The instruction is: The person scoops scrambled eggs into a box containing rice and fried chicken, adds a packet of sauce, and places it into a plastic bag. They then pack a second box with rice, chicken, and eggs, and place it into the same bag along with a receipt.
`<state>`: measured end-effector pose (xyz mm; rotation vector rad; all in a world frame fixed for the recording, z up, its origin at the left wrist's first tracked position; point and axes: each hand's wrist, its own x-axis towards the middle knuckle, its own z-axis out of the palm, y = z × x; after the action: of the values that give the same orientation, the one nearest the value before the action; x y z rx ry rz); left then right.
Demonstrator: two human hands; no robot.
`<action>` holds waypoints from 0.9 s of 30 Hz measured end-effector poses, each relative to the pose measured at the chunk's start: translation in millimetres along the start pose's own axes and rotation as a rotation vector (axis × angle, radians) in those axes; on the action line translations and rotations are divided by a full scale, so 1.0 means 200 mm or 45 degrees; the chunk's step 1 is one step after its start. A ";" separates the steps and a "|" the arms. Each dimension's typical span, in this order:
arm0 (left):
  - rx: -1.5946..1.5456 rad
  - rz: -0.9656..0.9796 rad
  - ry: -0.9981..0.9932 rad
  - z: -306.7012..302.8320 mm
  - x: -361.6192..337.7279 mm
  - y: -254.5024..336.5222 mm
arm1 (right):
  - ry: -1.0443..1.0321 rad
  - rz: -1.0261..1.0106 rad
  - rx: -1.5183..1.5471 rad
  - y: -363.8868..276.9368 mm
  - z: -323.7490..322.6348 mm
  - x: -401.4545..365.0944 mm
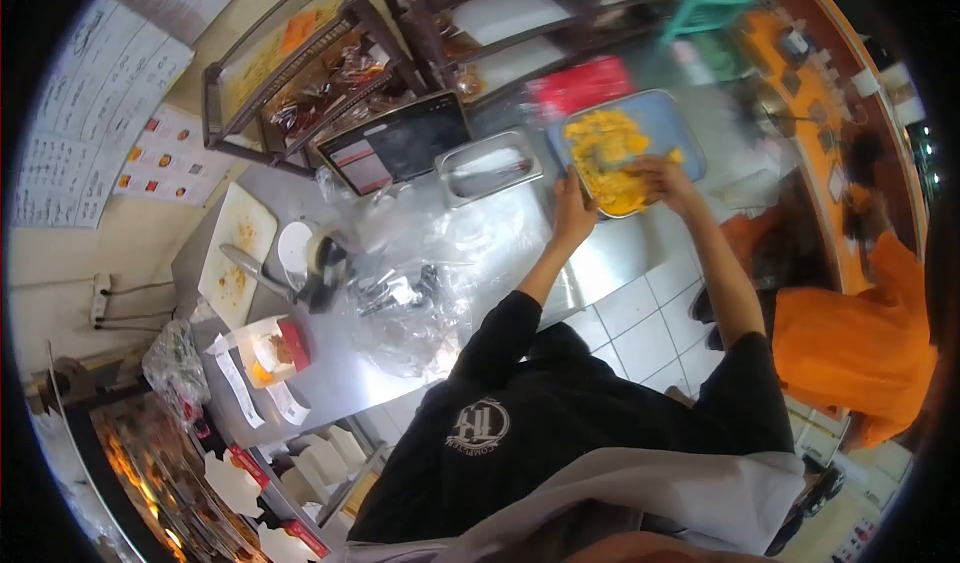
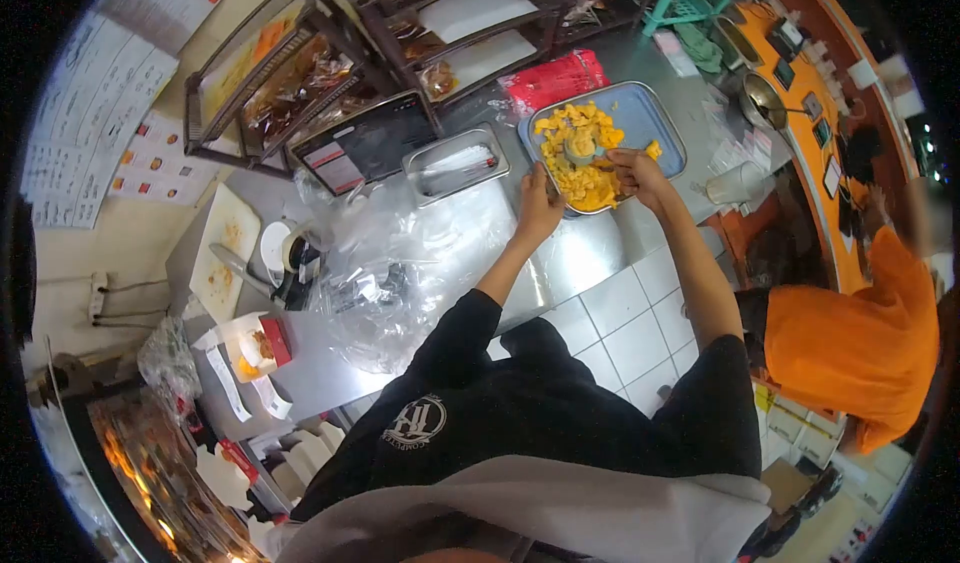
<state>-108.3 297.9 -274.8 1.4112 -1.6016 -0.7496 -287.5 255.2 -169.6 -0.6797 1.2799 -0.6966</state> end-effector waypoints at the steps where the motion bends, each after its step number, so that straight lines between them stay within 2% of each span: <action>1: 0.124 0.101 0.046 -0.01 -0.01 0.00 | 0.039 -0.061 -0.007 0.00 -0.01 -0.01; 2: -0.011 0.067 -0.013 -0.03 -0.03 0.02 | 0.060 -0.123 -0.019 -0.01 -0.01 0.00; 5: -0.401 -0.003 -0.089 -0.23 -0.17 0.12 | 0.227 -0.389 -0.429 -0.04 0.12 -0.07; 7: -0.548 0.076 -0.095 -0.52 -0.32 0.24 | 0.147 -0.495 -0.466 -0.03 0.22 -0.10; 8: -0.542 0.048 -0.136 -0.71 -0.38 0.30 | 0.127 -0.441 -0.385 -0.04 0.30 -0.12; 10: -0.558 -0.047 -0.082 -1.00 -0.56 0.33 | -0.175 -0.513 -0.295 -0.04 0.55 -0.21; 11: -0.529 -0.084 0.051 -1.13 -0.67 0.31 | -0.275 -0.509 -0.321 0.01 0.72 -0.22; 13: -0.483 -0.125 0.238 -1.35 -0.85 0.27 | -0.228 -0.454 -0.207 0.09 1.02 -0.26; 16: -0.273 -0.342 0.641 -1.69 -1.23 0.06 | -0.488 -0.311 -0.284 0.26 1.62 -0.44; 17: -0.247 -0.426 0.768 -1.80 -1.35 -0.01 | -0.691 -0.273 -0.298 0.33 1.81 -0.47; 18: -0.281 -0.451 0.944 -1.92 -1.49 -0.07 | -0.725 -0.198 -0.308 0.39 2.05 -0.60; 19: -0.316 -0.469 1.114 -2.04 -1.63 -0.13 | -0.914 -0.069 -0.303 0.47 2.26 -0.64; 21: -0.327 -0.484 1.318 -2.28 -1.96 -0.32 | -1.106 0.000 -0.338 0.69 2.64 -0.78; 23: -0.052 -0.648 1.563 -2.58 -2.24 -0.43 | -1.323 0.185 -0.368 0.89 3.01 -0.91; 25: 0.459 -0.436 1.737 -2.88 -2.56 -0.64 | -1.418 0.270 -0.349 1.12 3.34 -1.05; 27: 0.985 -0.855 1.667 -3.23 -2.84 -0.66 | -1.535 0.431 -0.367 1.31 3.65 -1.19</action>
<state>524.1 891.8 -211.6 2.2830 -0.3039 0.5622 418.8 650.8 -114.0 -0.8777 0.3300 0.2245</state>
